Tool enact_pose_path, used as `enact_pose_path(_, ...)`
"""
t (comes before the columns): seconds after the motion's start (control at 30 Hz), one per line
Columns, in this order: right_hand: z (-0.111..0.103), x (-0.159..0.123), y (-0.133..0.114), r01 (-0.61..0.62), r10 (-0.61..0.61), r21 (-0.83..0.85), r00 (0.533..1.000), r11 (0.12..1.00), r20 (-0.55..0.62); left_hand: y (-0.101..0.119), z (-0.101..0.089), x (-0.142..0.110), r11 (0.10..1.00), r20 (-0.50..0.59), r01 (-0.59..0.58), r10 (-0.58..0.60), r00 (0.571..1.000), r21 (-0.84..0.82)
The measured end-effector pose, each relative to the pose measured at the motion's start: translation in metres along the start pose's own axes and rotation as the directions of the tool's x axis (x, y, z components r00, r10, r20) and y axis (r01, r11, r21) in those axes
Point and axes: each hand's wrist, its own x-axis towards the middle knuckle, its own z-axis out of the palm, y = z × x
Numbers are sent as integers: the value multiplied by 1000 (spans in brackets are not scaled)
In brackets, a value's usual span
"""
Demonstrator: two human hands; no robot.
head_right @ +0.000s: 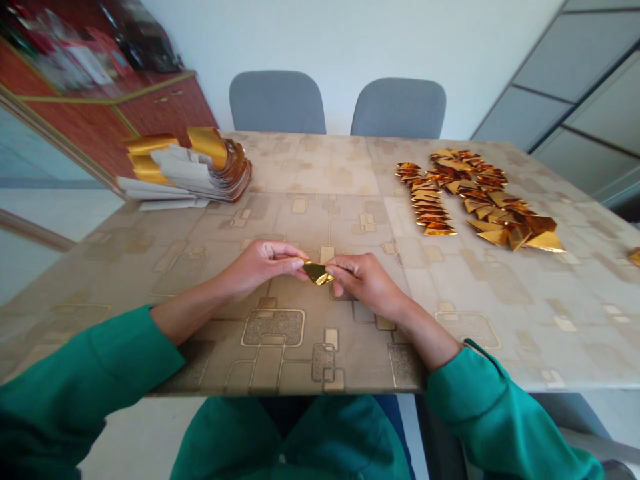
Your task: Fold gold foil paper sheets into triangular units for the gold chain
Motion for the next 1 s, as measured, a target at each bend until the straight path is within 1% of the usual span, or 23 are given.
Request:
enact_pose_path(0.07,3,0,0,-16,16,13,999,1000,-33,-1,3,-1,1000,-47,2,-3,999,-5)
enact_pose_path(0.2,6,1,0,-14,16,45,999,999,-51,0,5,-3,999,-90,-1,6,996,50)
enact_pose_path(0.33,5,1,0,-2,6,62,998,998,-62,2,5,-3,991,-93,-47,58,994,122)
enact_pose_path(0.47,5,0,-1,1,1,28,997,1000,-72,2,9,-4,977,-89,-84,103,991,198)
enact_pose_path(0.53,6,0,-2,11,-11,2,999,1000,-51,2,12,-4,978,-103,-89,110,989,188)
enact_pose_path(0.67,5,2,-5,89,-92,-71,995,994,-30,4,17,-5,990,-101,-90,102,990,113)
enact_pose_path(0.73,4,3,-5,93,-95,-45,995,995,-33,5,19,-5,994,-95,-78,84,992,71)
enact_pose_path(0.83,3,2,-5,66,-64,46,997,997,-44,7,20,-5,998,-120,-61,62,991,18)
enact_pose_path(0.93,5,1,-4,49,-42,88,996,995,-80,9,21,-6,998,-149,-55,57,987,12)
enact_pose_path(1.0,8,1,-4,40,-28,105,993,994,-112,9,23,-6,998,-144,-58,59,988,12)
